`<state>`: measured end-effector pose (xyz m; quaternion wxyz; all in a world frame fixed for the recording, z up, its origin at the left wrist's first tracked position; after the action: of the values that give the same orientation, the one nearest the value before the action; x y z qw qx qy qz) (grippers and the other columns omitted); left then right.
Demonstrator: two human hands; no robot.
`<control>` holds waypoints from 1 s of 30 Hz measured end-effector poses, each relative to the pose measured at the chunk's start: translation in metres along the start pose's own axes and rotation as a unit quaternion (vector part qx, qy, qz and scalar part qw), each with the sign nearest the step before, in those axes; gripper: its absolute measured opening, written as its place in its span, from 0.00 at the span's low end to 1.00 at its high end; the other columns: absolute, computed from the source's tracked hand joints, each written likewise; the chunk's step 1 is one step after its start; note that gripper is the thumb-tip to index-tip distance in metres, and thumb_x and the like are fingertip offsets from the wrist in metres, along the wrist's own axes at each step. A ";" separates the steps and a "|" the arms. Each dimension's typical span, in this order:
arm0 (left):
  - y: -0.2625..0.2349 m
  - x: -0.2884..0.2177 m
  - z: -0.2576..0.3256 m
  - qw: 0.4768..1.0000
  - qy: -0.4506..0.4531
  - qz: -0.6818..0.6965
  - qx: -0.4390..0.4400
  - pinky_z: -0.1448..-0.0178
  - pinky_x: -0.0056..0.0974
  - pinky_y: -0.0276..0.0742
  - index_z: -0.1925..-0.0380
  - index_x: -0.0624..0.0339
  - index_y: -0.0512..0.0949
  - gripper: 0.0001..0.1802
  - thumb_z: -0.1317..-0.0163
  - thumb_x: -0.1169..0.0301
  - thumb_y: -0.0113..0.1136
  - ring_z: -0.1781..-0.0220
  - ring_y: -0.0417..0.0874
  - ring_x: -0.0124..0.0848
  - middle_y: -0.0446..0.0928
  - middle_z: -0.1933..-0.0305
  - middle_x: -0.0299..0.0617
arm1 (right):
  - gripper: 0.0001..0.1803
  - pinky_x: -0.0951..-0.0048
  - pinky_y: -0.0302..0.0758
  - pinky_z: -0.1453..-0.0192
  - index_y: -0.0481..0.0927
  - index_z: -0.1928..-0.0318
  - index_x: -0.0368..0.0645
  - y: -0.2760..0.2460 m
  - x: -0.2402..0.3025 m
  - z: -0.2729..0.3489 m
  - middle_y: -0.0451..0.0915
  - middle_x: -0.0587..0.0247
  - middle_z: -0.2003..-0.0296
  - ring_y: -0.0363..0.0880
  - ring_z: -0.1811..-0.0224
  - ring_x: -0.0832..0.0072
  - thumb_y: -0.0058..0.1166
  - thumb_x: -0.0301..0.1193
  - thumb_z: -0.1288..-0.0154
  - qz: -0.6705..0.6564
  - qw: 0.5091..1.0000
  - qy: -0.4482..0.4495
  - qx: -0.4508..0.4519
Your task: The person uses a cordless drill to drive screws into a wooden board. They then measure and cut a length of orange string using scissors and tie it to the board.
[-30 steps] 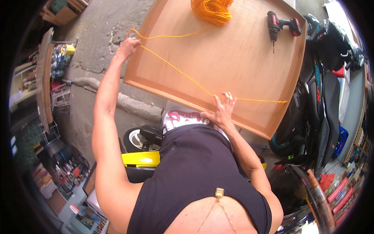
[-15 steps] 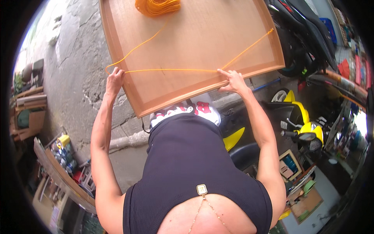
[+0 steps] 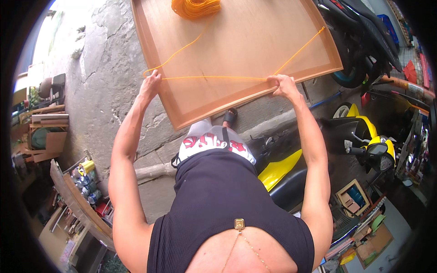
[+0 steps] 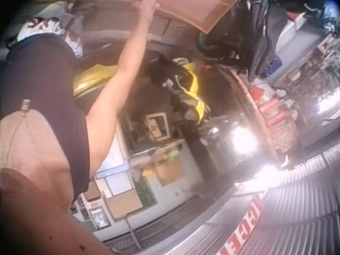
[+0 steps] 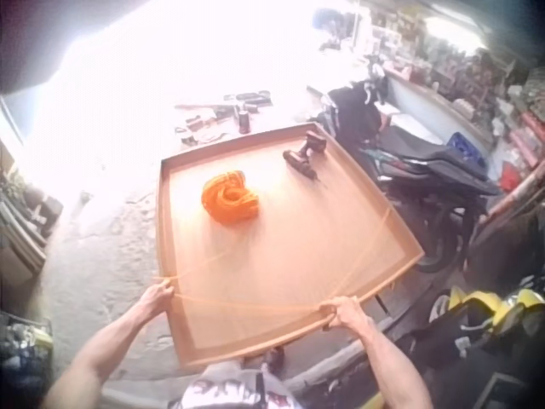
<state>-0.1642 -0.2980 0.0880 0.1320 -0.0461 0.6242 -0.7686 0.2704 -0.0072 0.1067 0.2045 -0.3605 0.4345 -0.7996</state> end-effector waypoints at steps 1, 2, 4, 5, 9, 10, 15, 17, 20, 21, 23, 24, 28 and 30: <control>0.001 0.000 -0.002 1.000 0.003 -0.001 0.008 0.62 0.48 0.82 0.69 0.69 0.72 0.05 0.47 0.78 0.53 0.65 0.83 0.50 0.72 0.57 0.55 | 0.38 0.61 0.69 0.53 0.81 0.53 0.60 0.001 -0.001 0.000 0.79 0.68 0.67 0.78 0.59 0.69 0.77 0.40 0.77 0.000 1.000 0.009 0.006; 0.001 0.001 -0.004 1.000 0.007 -0.002 0.016 0.62 0.48 0.82 0.69 0.69 0.72 0.06 0.47 0.78 0.53 0.65 0.83 0.50 0.72 0.57 0.55 | 0.39 0.60 0.67 0.49 0.81 0.53 0.60 0.001 -0.002 0.000 0.81 0.67 0.64 0.79 0.56 0.68 0.78 0.42 0.77 0.000 1.000 0.018 0.011; 0.013 0.012 -0.003 0.998 0.036 -0.046 0.017 0.63 0.48 0.83 0.66 0.69 0.73 0.08 0.48 0.78 0.54 0.65 0.83 0.50 0.72 0.58 0.54 | 0.39 0.57 0.63 0.42 0.80 0.52 0.61 0.003 0.002 -0.004 0.80 0.68 0.59 0.75 0.49 0.67 0.78 0.43 0.76 0.011 0.999 0.036 0.027; 0.023 0.023 -0.001 0.997 0.056 -0.049 0.013 0.63 0.47 0.83 0.66 0.69 0.74 0.09 0.48 0.79 0.54 0.65 0.83 0.49 0.72 0.58 0.54 | 0.40 0.56 0.62 0.41 0.80 0.52 0.61 0.001 0.009 -0.005 0.79 0.67 0.56 0.73 0.46 0.66 0.78 0.43 0.76 0.021 0.998 0.043 0.039; -0.002 0.003 -0.008 0.997 0.058 -0.026 0.049 0.63 0.46 0.83 0.65 0.69 0.74 0.11 0.49 0.77 0.56 0.64 0.83 0.48 0.72 0.57 0.54 | 0.39 0.45 0.51 0.34 0.79 0.49 0.57 -0.025 0.076 -0.001 0.70 0.60 0.41 0.59 0.34 0.60 0.72 0.54 0.67 0.148 0.987 0.050 -0.022; -0.010 0.002 -0.007 0.998 0.066 0.002 0.020 0.62 0.46 0.83 0.65 0.68 0.75 0.10 0.49 0.76 0.57 0.64 0.83 0.47 0.73 0.57 0.52 | 0.39 0.44 0.49 0.33 0.79 0.49 0.56 -0.029 0.105 -0.005 0.68 0.58 0.40 0.58 0.33 0.59 0.70 0.57 0.65 0.165 0.983 0.033 -0.073; -0.071 -0.009 -0.003 0.946 0.231 0.199 -0.111 0.58 0.42 0.81 0.72 0.63 0.79 0.08 0.48 0.70 0.60 0.63 0.82 0.43 0.77 0.63 0.45 | 0.15 0.48 0.55 0.33 0.81 0.56 0.48 0.025 0.308 -0.066 0.76 0.61 0.50 0.68 0.40 0.64 0.57 0.41 0.40 0.005 0.954 -0.199 -0.225; -0.071 0.004 -0.008 0.933 0.194 0.301 -0.043 0.60 0.42 0.77 0.66 0.63 0.80 0.09 0.45 0.70 0.60 0.64 0.80 0.44 0.78 0.65 0.47 | 0.11 0.48 0.57 0.34 0.82 0.60 0.47 0.046 0.352 -0.078 0.79 0.62 0.55 0.72 0.45 0.66 0.55 0.38 0.38 0.023 0.955 -0.192 -0.225; -0.085 0.030 -0.016 0.898 0.127 0.402 0.130 0.65 0.39 0.75 0.66 0.63 0.80 0.11 0.43 0.67 0.61 0.68 0.80 0.42 0.79 0.67 0.45 | 0.09 0.48 0.58 0.34 0.82 0.63 0.46 0.055 0.383 -0.094 0.80 0.63 0.61 0.75 0.50 0.67 0.55 0.37 0.38 -0.013 0.968 -0.149 -0.203; -0.088 0.038 -0.016 0.866 0.080 0.447 0.210 0.66 0.38 0.74 0.66 0.63 0.80 0.11 0.42 0.66 0.61 0.69 0.80 0.41 0.80 0.67 0.44 | 0.08 0.48 0.58 0.34 0.81 0.65 0.46 0.052 0.387 -0.093 0.80 0.64 0.63 0.75 0.52 0.67 0.55 0.36 0.39 -0.034 0.968 -0.147 -0.202; -0.094 0.050 -0.019 0.870 0.121 0.408 0.248 0.65 0.38 0.73 0.66 0.61 0.81 0.11 0.40 0.64 0.61 0.67 0.79 0.39 0.80 0.66 0.42 | 0.07 0.49 0.58 0.35 0.81 0.67 0.45 0.048 0.399 -0.090 0.80 0.65 0.66 0.76 0.54 0.67 0.56 0.34 0.40 -0.071 0.965 -0.140 -0.210; -0.099 0.053 -0.025 0.872 0.144 0.387 0.262 0.64 0.37 0.72 0.65 0.60 0.81 0.11 0.39 0.64 0.60 0.66 0.79 0.37 0.80 0.65 0.41 | 0.06 0.50 0.58 0.35 0.81 0.67 0.44 0.041 0.404 -0.088 0.80 0.65 0.66 0.77 0.55 0.68 0.57 0.33 0.40 -0.084 0.962 -0.136 -0.222; -0.124 0.086 -0.039 0.845 0.367 0.387 0.042 0.55 0.40 0.69 0.66 0.57 0.81 0.08 0.38 0.65 0.59 0.60 0.78 0.35 0.80 0.64 0.38 | 0.04 0.53 0.59 0.37 0.81 0.69 0.44 0.021 0.395 -0.074 0.81 0.66 0.67 0.77 0.56 0.69 0.58 0.30 0.42 -0.172 0.936 -0.081 -0.297; -0.141 0.105 -0.049 0.850 0.381 0.364 0.010 0.51 0.41 0.67 0.66 0.56 0.81 0.07 0.38 0.66 0.59 0.57 0.78 0.34 0.80 0.64 0.37 | 0.03 0.54 0.60 0.37 0.81 0.69 0.44 0.009 0.387 -0.069 0.81 0.66 0.67 0.77 0.56 0.69 0.58 0.29 0.43 -0.220 0.920 -0.049 -0.320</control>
<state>-0.2974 -0.2534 0.2043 0.1550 0.4822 0.5901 -0.6287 -0.0351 -0.2223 0.2281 -0.0820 -0.5325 0.5663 -0.6238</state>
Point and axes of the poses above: each hand's wrist, its own z-axis away from the middle knuckle, its own y-axis out of the palm, x = y × z, the point moved 3 cm from there along -z, towards the middle knuckle
